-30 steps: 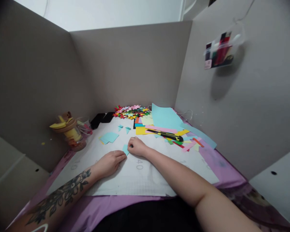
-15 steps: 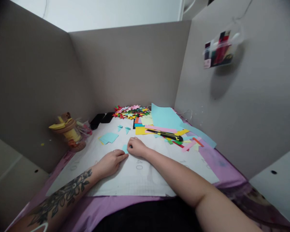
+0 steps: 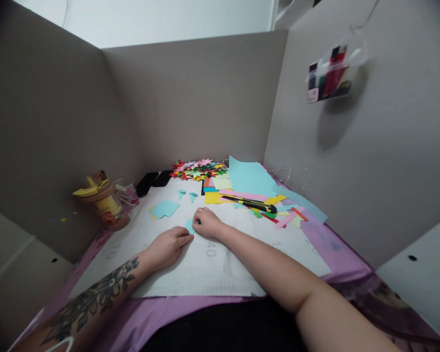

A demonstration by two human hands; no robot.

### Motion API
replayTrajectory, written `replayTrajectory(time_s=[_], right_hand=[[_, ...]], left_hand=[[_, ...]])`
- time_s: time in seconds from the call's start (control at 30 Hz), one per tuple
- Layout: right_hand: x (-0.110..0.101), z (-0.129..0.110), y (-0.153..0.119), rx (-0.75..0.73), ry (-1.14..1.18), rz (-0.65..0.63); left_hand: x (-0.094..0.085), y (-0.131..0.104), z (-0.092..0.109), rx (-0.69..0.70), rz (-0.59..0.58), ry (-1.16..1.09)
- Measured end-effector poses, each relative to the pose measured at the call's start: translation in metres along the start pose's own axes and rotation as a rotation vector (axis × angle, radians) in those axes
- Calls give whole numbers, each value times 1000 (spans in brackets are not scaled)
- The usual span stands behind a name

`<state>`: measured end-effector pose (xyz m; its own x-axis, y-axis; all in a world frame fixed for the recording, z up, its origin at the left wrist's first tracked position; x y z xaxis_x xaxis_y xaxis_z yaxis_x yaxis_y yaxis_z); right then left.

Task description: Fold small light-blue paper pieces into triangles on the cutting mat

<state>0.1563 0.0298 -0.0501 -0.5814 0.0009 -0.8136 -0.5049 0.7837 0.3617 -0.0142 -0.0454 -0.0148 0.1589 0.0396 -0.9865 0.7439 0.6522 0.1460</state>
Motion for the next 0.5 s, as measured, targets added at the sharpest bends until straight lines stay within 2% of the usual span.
replayTrajectory(time_s=[0.2,0.33,0.43,0.5], right_hand=[[-7,8,-1,178,-106,34],[-10,19,2,256,-154,46],[-14,25,1,239,-161,121],[-19,25,-2,152,-129,206]], left_hand=[[1,1,1,58,34,-63],[-1,1,2,70,7,-78],[-5,1,4,62,-12,-60],[-6,1,6,53,-21,-49]])
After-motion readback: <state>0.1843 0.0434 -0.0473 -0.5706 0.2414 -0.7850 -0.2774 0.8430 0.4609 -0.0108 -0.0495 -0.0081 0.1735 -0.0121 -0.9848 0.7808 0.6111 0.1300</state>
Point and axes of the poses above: each hand's wrist, its own y-axis towards the middle knuckle, its own x-axis out of the palm, z = x × y, the point moved 1 cm from there along y, towards the middle knuckle, and after that the axes turned 3 degrees about -y, right-handed, at the moved point
